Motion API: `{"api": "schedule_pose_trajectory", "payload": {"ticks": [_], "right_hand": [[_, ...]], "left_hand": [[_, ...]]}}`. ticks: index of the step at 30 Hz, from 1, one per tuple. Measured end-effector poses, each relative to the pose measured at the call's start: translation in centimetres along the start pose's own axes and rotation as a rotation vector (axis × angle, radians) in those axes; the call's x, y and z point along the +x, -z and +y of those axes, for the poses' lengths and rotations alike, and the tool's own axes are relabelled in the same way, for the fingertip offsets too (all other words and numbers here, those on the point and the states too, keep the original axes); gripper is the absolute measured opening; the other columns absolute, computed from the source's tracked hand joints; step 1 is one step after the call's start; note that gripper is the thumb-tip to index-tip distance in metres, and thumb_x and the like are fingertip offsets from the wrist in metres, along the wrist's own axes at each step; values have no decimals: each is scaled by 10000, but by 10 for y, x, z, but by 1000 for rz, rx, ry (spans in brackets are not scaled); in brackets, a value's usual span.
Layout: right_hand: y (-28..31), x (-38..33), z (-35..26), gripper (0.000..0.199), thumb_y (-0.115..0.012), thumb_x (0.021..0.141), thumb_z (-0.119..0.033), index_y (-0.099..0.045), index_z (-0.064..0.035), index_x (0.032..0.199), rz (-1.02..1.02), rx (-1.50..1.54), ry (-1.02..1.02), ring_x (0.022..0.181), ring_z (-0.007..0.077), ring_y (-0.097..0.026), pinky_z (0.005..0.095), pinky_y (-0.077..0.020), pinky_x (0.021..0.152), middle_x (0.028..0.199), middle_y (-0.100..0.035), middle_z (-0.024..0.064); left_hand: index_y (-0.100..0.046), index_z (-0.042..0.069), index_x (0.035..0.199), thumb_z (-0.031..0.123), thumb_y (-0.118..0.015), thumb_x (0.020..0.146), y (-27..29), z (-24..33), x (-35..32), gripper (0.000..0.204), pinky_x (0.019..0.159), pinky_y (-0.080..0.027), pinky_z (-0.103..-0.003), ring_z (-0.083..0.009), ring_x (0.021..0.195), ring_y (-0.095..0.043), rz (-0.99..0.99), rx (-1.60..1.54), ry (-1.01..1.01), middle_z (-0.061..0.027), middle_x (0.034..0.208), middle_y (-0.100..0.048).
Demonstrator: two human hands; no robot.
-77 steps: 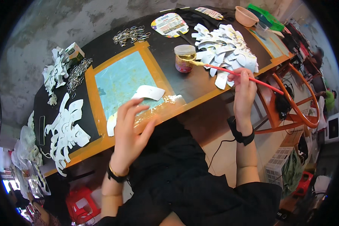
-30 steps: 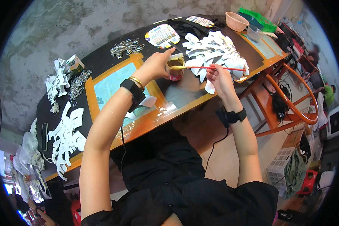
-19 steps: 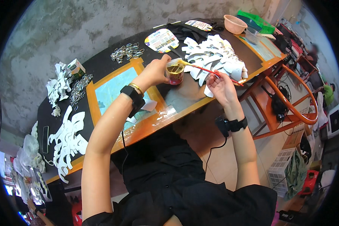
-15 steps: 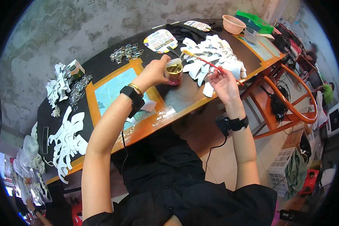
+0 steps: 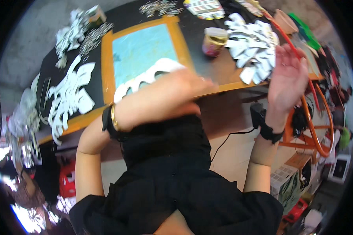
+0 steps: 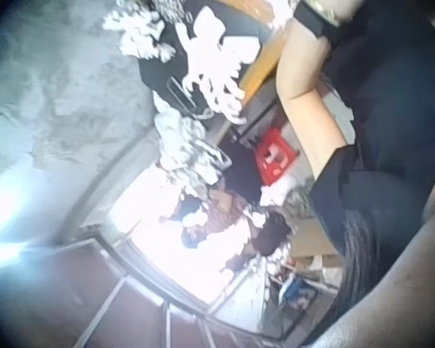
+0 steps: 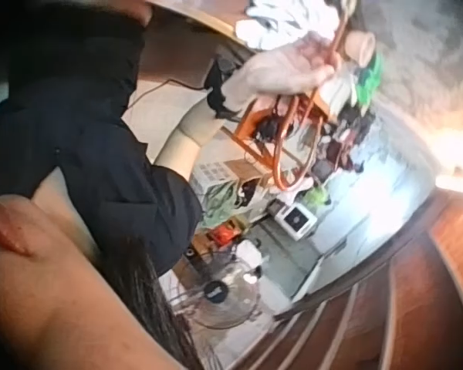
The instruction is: Attaching metal eyelets and applying adhesive to white shoe upper components using a brush.
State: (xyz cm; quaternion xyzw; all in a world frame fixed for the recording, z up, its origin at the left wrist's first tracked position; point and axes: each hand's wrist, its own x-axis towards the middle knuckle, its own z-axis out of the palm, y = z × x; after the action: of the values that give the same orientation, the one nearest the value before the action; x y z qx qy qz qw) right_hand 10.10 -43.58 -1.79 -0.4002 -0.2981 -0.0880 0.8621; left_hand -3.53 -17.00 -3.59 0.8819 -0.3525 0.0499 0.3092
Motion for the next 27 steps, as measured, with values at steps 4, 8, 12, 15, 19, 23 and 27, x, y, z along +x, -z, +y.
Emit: {"api": "schedule_pose_trajectory", "payload": {"ticks": [4, 8, 12, 15, 19, 23, 27], "right_hand": [[-39, -34, 26, 334, -396, 1022, -229, -539, 8, 1208, -135, -83, 6, 1134, 282, -581, 484, -356, 1135, 1171, -623, 204], [-76, -86, 73, 247, -444, 963, -117, -543, 30, 1135, -291, -266, -58, 965, 258, -618, 405, -478, 943, 1073, -614, 202], [-87, -129, 102, 187, -468, 908, -6, -588, 41, 1043, -458, -524, -90, 944, 241, -620, 348, -493, 883, 1014, -635, 175], [-92, -141, 112, 182, -501, 887, 31, -591, 32, 1045, -497, -540, -121, 957, 229, -618, 333, -486, 888, 1018, -638, 163], [-97, -145, 117, 182, -513, 883, 39, -589, 21, 1048, -493, -540, -216, 968, 215, -607, 319, -479, 899, 1037, -631, 157], [-95, -145, 120, 177, -506, 889, 38, -591, 23, 1044, -495, -466, -293, 977, 203, -603, 313, -473, 907, 1048, -627, 150], [-93, -145, 123, 161, -508, 892, 37, -597, 28, 1026, -491, -464, -340, 980, 201, -603, 307, -470, 908, 1052, -629, 150]], "left_hand": [[-626, 23, 1161, 96, -742, 799, -43, 16, -69, 387, 945, -484, -428, -329, 1109, -597, 33, -158, 2, -132, 1173, -642], [-675, 31, 1083, 99, -735, 829, -69, 5, -117, 270, 942, -486, -407, -304, 1137, -587, 397, 174, 291, -116, 1176, -640], [-686, 35, 1074, 83, -746, 812, -73, -7, -138, 273, 927, -484, -408, -300, 1123, -587, 634, 425, 525, -107, 1176, -641], [-687, 30, 1068, 70, -748, 797, -72, -17, -140, 281, 923, -486, -408, -300, 1085, -597, 715, 506, 591, -102, 1162, -646], [-681, 6, 1041, 74, -733, 800, -76, -28, -140, 256, 879, -508, -393, -297, 1029, -612, 722, 491, 580, -113, 1090, -661], [-682, -9, 1013, 70, -717, 802, -77, -30, -139, 228, 845, -526, -372, -284, 991, -622, 754, 485, 583, -117, 1040, -669], [-682, -9, 1016, 57, -709, 805, -78, -31, -137, 223, 842, -528, -369, -279, 989, -624, 768, 492, 586, -117, 1042, -668]]}}
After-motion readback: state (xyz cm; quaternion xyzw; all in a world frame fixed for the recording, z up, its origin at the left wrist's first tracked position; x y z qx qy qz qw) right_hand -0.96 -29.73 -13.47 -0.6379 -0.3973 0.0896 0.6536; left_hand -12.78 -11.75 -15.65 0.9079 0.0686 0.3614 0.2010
